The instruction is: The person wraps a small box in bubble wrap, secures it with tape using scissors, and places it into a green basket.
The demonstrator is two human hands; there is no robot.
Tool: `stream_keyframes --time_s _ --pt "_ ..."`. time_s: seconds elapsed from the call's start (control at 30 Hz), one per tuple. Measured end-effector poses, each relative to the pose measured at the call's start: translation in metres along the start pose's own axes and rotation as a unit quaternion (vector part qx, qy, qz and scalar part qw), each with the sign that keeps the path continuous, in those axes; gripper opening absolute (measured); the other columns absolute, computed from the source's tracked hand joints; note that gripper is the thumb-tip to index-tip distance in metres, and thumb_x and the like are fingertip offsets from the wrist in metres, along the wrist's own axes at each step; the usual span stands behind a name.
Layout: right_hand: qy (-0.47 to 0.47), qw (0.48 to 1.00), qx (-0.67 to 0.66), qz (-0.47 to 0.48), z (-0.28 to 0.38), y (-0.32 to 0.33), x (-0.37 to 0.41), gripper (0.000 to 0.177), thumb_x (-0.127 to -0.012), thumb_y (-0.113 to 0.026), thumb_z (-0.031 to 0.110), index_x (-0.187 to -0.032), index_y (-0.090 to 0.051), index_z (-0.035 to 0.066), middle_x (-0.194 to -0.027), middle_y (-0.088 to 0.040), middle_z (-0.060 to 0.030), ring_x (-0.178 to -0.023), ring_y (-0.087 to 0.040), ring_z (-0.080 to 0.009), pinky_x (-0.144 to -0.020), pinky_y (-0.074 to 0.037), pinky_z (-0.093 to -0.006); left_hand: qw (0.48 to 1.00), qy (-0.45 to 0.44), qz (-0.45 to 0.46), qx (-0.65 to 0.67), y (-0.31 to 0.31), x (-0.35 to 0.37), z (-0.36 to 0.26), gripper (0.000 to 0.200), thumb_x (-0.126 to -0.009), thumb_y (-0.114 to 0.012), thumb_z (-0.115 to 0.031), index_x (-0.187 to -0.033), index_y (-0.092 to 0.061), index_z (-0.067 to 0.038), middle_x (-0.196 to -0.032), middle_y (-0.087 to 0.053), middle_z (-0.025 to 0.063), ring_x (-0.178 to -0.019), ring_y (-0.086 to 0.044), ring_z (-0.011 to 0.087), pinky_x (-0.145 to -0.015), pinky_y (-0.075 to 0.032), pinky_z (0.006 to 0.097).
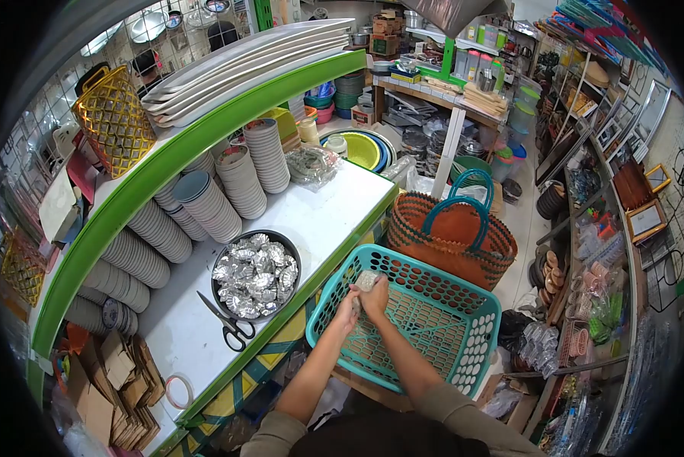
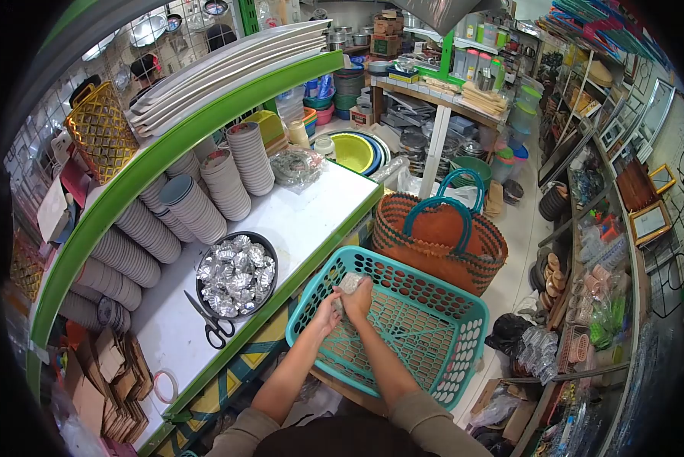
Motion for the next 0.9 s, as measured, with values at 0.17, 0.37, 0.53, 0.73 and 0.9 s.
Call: stream_keyframes --time_s 0.17,0.37,0.53,0.73,0.9 --pt "0.085 0.995 0.027 -0.044 -0.005 -0.004 0.004 0.056 -0.067 -0.082 0.031 -0.1 -0.047 0.002 -0.094 -0.054 -0.0164 -0.09 -0.056 -0.0379 -0.076 -0.047 -0.0447 0.999 -0.015 0.027 0.024 0.006 0.0 0.0 0.073 -0.086 -0.056 -0.047 -0.141 -0.033 -0.007 -0.144 -0.038 0.0189 -0.13 -0.038 0.0311 -0.11 -0.023 0.0407" --pt "0.054 0.998 -0.015 0.01 -0.026 -0.004 -0.011 0.032 -0.073 -0.069 0.016 -0.097 -0.054 0.002 -0.098 -0.058 -0.0196 -0.093 -0.058 -0.0373 -0.078 -0.046 -0.0439 0.998 0.031 -0.039 0.023 0.025 -0.032 0.014 0.065 -0.087 -0.055 -0.044 -0.138 -0.038 -0.007 -0.137 -0.044 0.0184 -0.125 -0.042 0.0307 -0.104 -0.032 0.0419" --pt "-0.018 0.98 0.011 0.196 -0.023 0.001 -0.03 0.043 -0.072 -0.072 0.023 -0.104 -0.059 -0.003 -0.098 -0.065 -0.0201 -0.084 -0.064 -0.0331 -0.075 -0.049 -0.0402 0.996 0.002 0.001 0.092 0.001 0.021 -0.013 0.058 -0.089 -0.055 -0.04 -0.134 -0.045 -0.004 -0.133 -0.05 0.0137 -0.119 -0.048 0.0267 -0.101 -0.036 0.0402" --pt "0.022 0.976 -0.023 0.214 0.037 0.042 -0.016 0.052 -0.078 -0.07 0.026 -0.12 -0.058 -0.002 -0.116 -0.062 -0.0211 -0.102 -0.062 -0.0321 -0.088 -0.047 -0.0375 0.997 -0.076 0.022 -0.002 -0.014 0.087 -0.049 0.052 -0.092 -0.052 -0.037 -0.131 -0.049 -0.003 -0.133 -0.052 0.0135 -0.121 -0.049 0.0249 -0.103 -0.034 0.0396" --pt "0.125 0.966 -0.152 0.17 0.104 0.071 0.025 0.048 -0.076 -0.072 0.028 -0.113 -0.062 -0.001 -0.11 -0.063 -0.0199 -0.098 -0.063 -0.0301 -0.082 -0.049 -0.0362 0.98 -0.194 0.043 -0.017 -0.002 0.156 -0.081 0.05 -0.096 -0.047 -0.035 -0.135 -0.046 -0.003 -0.14 -0.046 0.015 -0.132 -0.04 0.028 -0.107 -0.03 0.0397"
Point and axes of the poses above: each hand's wrist, its own x-axis away from the middle knuckle, its own y-axis out of the back of the hand, z = x × y, the point moved 4 cm from there along -x, towards the middle knuckle
